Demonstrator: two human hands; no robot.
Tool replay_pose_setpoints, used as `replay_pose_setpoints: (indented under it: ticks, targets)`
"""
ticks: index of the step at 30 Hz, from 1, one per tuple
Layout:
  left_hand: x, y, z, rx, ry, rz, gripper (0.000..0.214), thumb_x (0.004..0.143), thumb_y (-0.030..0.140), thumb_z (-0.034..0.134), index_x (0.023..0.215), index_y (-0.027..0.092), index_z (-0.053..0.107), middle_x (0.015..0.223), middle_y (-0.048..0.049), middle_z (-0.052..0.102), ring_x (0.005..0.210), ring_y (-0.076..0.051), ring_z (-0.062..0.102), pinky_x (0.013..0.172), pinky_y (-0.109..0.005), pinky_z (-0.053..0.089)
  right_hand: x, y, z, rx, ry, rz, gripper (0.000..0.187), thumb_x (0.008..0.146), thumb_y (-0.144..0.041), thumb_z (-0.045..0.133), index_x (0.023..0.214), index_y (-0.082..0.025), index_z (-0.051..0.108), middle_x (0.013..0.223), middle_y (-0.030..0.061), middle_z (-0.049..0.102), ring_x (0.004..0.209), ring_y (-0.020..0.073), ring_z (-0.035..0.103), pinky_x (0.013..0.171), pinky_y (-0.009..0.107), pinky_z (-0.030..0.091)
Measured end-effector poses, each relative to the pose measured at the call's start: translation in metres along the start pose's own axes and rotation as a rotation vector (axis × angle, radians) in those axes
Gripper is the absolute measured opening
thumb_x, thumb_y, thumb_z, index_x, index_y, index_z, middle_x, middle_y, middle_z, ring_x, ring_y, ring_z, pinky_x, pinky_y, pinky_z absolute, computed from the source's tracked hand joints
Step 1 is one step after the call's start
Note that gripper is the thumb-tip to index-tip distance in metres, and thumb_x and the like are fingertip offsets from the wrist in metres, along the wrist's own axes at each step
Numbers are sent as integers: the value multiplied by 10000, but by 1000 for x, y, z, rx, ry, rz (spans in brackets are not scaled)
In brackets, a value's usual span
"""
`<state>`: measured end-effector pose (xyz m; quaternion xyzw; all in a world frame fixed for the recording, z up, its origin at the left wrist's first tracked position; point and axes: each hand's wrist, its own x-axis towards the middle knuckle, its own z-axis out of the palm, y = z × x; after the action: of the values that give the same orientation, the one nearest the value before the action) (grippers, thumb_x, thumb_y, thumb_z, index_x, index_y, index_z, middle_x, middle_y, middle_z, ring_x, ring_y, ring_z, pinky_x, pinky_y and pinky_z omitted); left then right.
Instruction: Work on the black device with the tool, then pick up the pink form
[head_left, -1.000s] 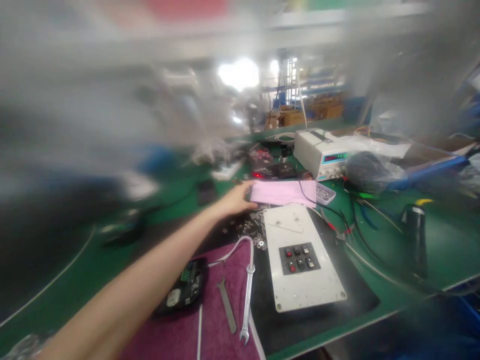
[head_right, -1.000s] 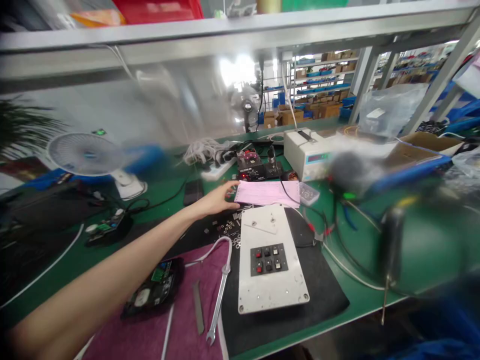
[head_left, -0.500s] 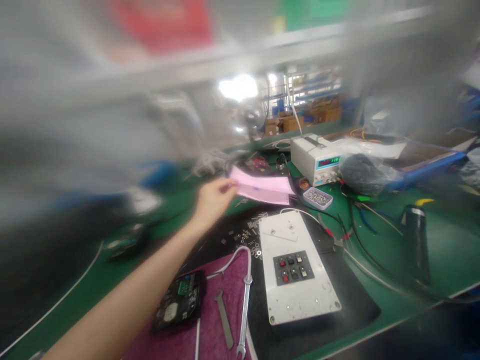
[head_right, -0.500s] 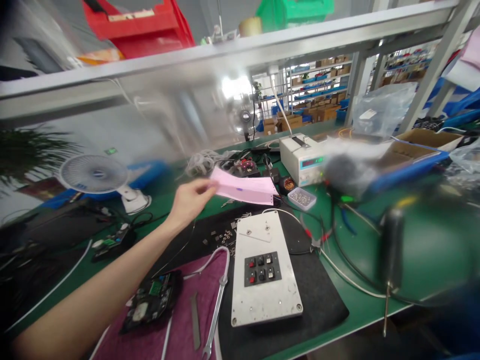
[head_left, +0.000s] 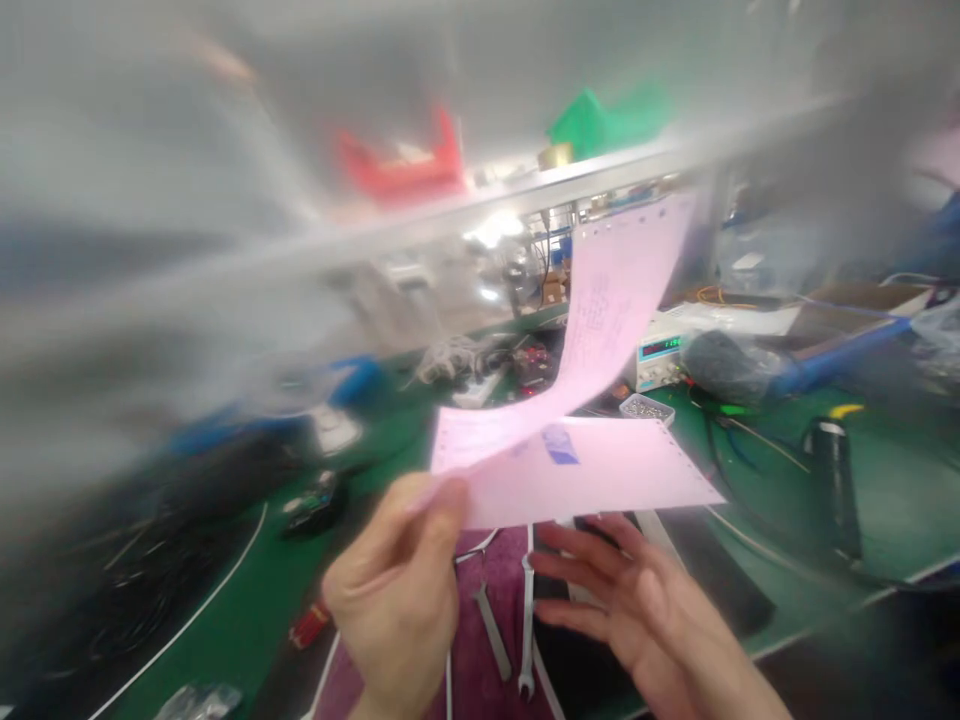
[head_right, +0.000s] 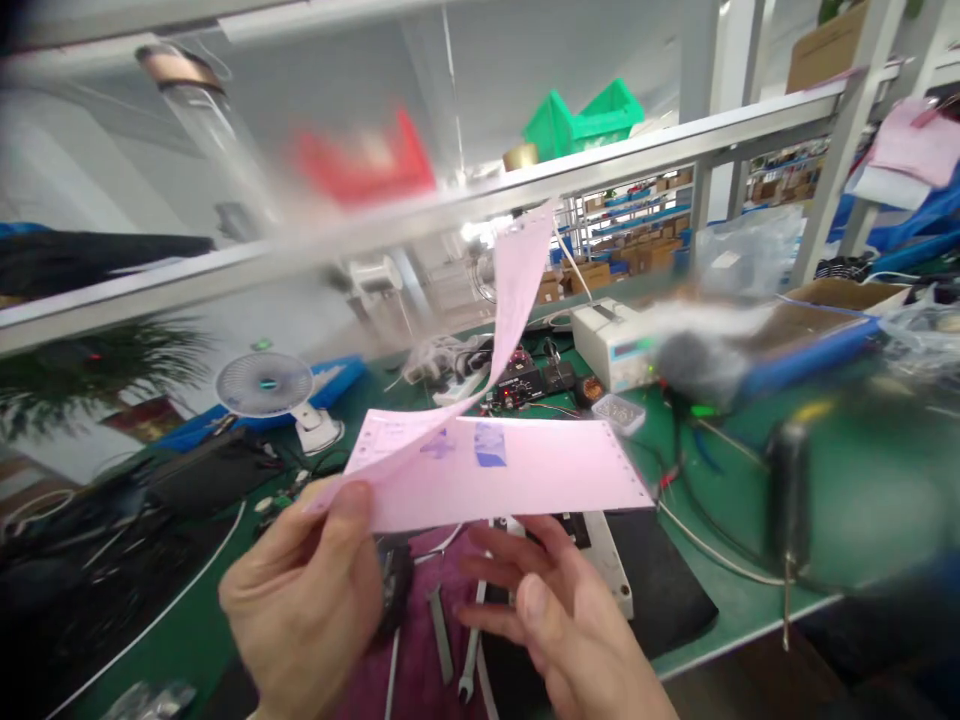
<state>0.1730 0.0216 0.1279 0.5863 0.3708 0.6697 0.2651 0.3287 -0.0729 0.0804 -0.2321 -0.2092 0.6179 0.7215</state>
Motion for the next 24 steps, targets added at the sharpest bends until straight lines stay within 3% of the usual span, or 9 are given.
replay_pose_setpoints:
  ticks: [2,4,7,9,13,16,21,24]
  targets:
    - [-28,-1,7,-82,7,-85,113,868,345,847,937,268,804,980,9,737,840,-162,666,747,-227,578,6,-5,1,55,82,-75,392,857,-470,872,1146,-231,758,1264,131,750,1144,294,734,980,475,627]
    - [-49,-4,17,-205,15,-260,142,844,362,870,952,295,807,1004,15,752,866,-165,693,771,-229,608,10,-13,-4,44,205,-154,244,889,-373,853,1032,-190,778,1164,121,778,1026,245,755,945,408,640]
    - [-63,-7,36,-392,36,-546,187,826,374,885,973,289,805,1015,3,767,937,-166,720,837,-230,636,10,-26,-20,16,336,-255,214,863,-324,880,954,-155,785,1017,105,793,878,212,755,860,362,661]
    - [-64,-7,50,-496,45,-647,170,825,346,883,943,265,793,1028,-8,764,983,-166,726,884,-244,645,6,-34,-31,-7,381,-307,211,862,-313,881,977,-162,789,1013,88,793,858,204,751,815,343,667]
    - [-59,-3,74,-652,-31,-734,141,890,326,826,991,256,757,1208,-18,736,1172,-179,695,940,-283,650,-4,-50,-45,-43,437,-323,210,849,-294,884,975,-158,786,968,70,787,813,185,740,720,283,652]
    - [-57,0,90,-691,-67,-821,145,932,329,760,1050,249,734,1301,-41,717,1266,-227,672,892,-314,664,-9,-62,-51,-19,466,-316,210,835,-275,893,947,-134,786,982,77,794,830,162,742,746,236,638]
    - [-58,9,118,-630,-77,-843,163,940,332,712,1036,201,720,1157,-78,767,1020,-223,759,702,-261,649,-13,-76,-57,10,486,-375,255,811,-276,921,969,-135,780,1007,72,799,824,156,738,749,233,631]
    - [-58,14,134,-609,-69,-837,166,960,335,698,1036,188,709,1102,-89,785,936,-217,775,738,-299,671,-15,-79,-62,51,495,-414,247,815,-291,927,936,-145,769,970,53,798,794,144,725,755,230,628]
